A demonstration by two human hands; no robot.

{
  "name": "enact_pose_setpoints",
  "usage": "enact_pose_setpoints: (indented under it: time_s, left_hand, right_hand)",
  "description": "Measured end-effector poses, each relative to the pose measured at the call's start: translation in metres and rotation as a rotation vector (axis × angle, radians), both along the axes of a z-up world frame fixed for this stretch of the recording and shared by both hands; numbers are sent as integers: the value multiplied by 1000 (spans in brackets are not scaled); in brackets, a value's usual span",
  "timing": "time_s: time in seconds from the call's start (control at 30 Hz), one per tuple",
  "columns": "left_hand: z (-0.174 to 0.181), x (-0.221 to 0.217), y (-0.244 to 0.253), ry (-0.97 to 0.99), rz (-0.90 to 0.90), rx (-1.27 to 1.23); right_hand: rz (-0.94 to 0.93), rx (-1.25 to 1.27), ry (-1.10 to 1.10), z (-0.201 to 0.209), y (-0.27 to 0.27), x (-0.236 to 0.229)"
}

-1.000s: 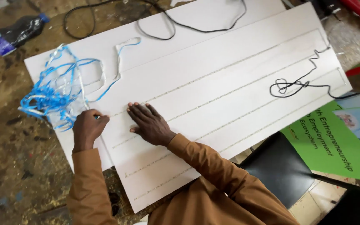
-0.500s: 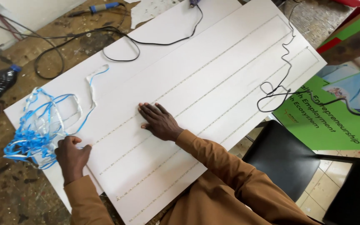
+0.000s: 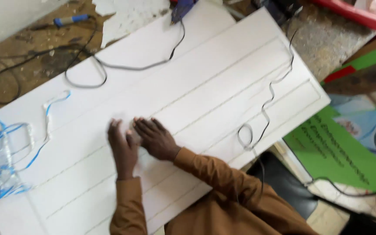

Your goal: The person arranges blue and white ribbons on a white board, smoothing them out and cutting a section with scissors.

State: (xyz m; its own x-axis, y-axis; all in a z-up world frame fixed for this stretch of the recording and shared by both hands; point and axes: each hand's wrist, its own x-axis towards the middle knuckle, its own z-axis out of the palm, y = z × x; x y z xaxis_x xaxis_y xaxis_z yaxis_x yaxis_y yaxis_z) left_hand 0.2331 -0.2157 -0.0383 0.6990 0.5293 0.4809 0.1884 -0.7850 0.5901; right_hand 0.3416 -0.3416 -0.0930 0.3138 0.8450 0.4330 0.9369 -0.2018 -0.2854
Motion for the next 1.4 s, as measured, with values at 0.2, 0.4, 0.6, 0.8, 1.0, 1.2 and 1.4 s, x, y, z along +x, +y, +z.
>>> enact_pose_setpoints:
  time_s: [0.2,0.4,0.6,0.8,1.0,1.2,1.4]
  left_hand:
    - [-38,39,-35,255,349,119]
    - [-40,71,-45,314,519,7]
    - [-19,88,-58,383,573,45]
    - [-18,97,-64,421,575,34]
    - [-35,154,-116,380,306,35]
    - [-21,168,-129,507,388,150]
    - [-27,168,-127,526,403,152]
  right_hand:
    - [16,27,162,21,-63,83]
    - [-90,1,92,15,-121,179]
    - [-233,-177,-59,8,-185,276]
    - [-288,-135,-89,5,-232,337]
    - [-301,-129,-17,-2,-239,351]
    - [-432,-307,34,-8,-267,406]
    - [-576,-460,260,23,-285,457]
